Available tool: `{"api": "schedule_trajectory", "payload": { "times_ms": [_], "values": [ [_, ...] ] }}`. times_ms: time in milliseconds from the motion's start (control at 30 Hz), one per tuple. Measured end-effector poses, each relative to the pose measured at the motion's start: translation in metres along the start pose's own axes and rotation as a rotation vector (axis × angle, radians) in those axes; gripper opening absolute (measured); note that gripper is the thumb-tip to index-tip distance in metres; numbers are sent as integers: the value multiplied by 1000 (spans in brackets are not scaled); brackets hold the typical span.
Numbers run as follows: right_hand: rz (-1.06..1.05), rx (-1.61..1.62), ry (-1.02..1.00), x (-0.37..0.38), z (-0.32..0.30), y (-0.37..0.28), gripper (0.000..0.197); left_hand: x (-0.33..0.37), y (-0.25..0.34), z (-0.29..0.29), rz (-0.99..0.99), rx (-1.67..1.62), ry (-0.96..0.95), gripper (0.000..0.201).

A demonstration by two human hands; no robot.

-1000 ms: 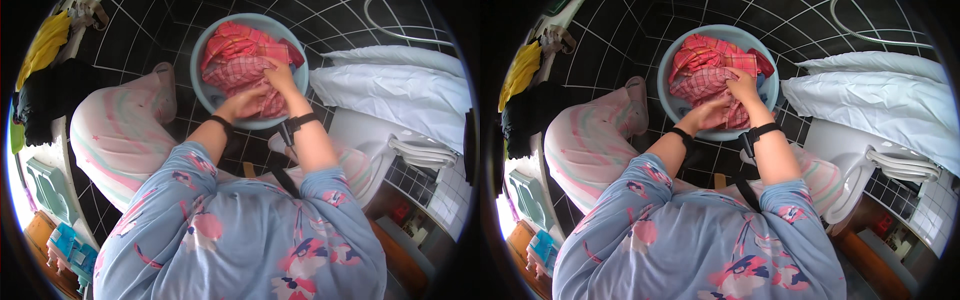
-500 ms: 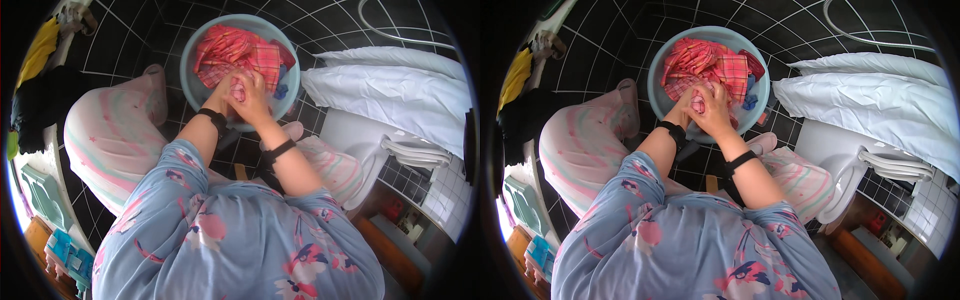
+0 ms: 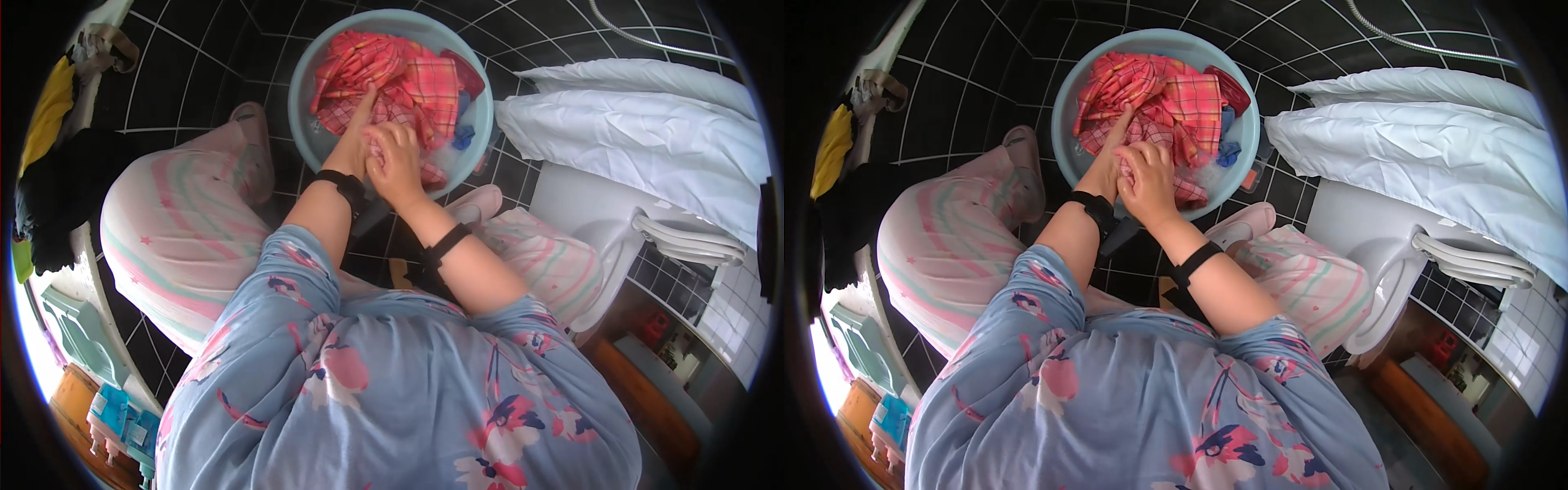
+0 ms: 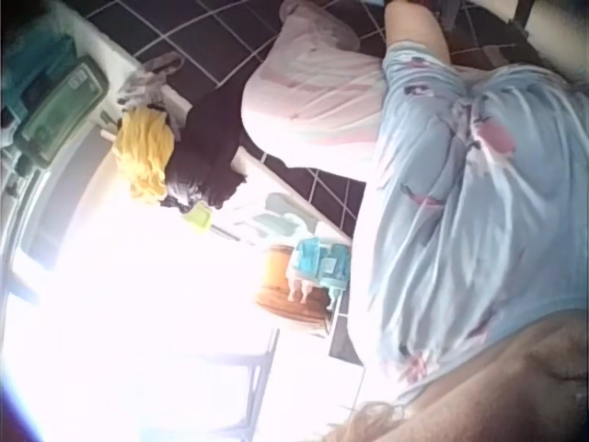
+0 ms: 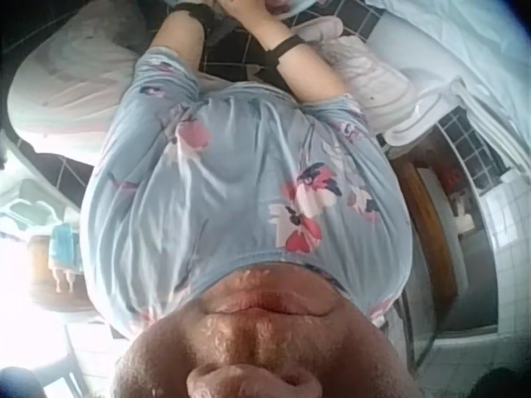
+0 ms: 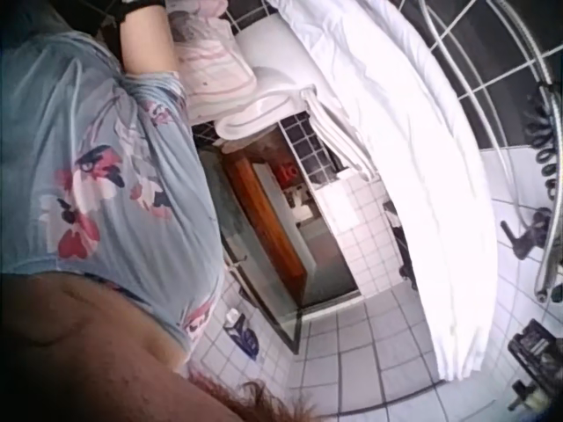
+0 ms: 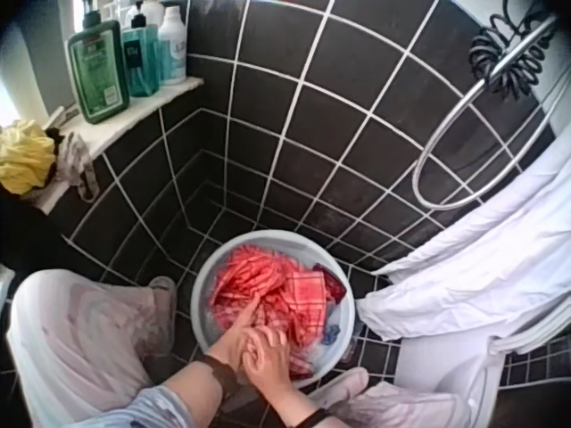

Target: Washing a pink plaid shirt by hand in a plastic basin with soapy water.

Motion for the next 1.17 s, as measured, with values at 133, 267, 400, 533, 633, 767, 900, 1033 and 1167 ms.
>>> {"api": "schedule_trajectory", "payload": {
  "times_ms": [133,267,400,533,633,767,900,1033,1167],
  "values": [
    [120,-10,67,13,9,55,16,51,-7,-8,251,43,-71,34],
    [381,39,-53,27,23,47,17,65,2,-34,250,-139,-57,33],
    [27,-28,65,4,5,5,18,46,1,-33,-35,-24,-100,43],
    [15,-157,42,13,7,39,13,45,-8,-7,108,-110,-109,35],
    [593,-24,-214,39,19,67,15,89,1,-50,270,29,53,28],
    [459,11,-123,36,29,31,17,106,23,-91,39,-259,-658,28],
    [-61,-141,75,11,-5,3,15,8,-1,5,2,-29,-157,60],
    [-37,-126,0,21,7,36,12,46,-8,-25,49,-211,43,50],
    [773,6,-444,53,18,70,19,82,-2,-49,359,112,81,32]
  ]
}}
Point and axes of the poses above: each hand's wrist, its own x-axis towards the middle knuckle, its own z-axis out of the palm, y = z × x, the point moved 5 cm from there along x, towards the middle knuckle, and after that the axes turned 9 degrees about y, right-handed, at the moved point
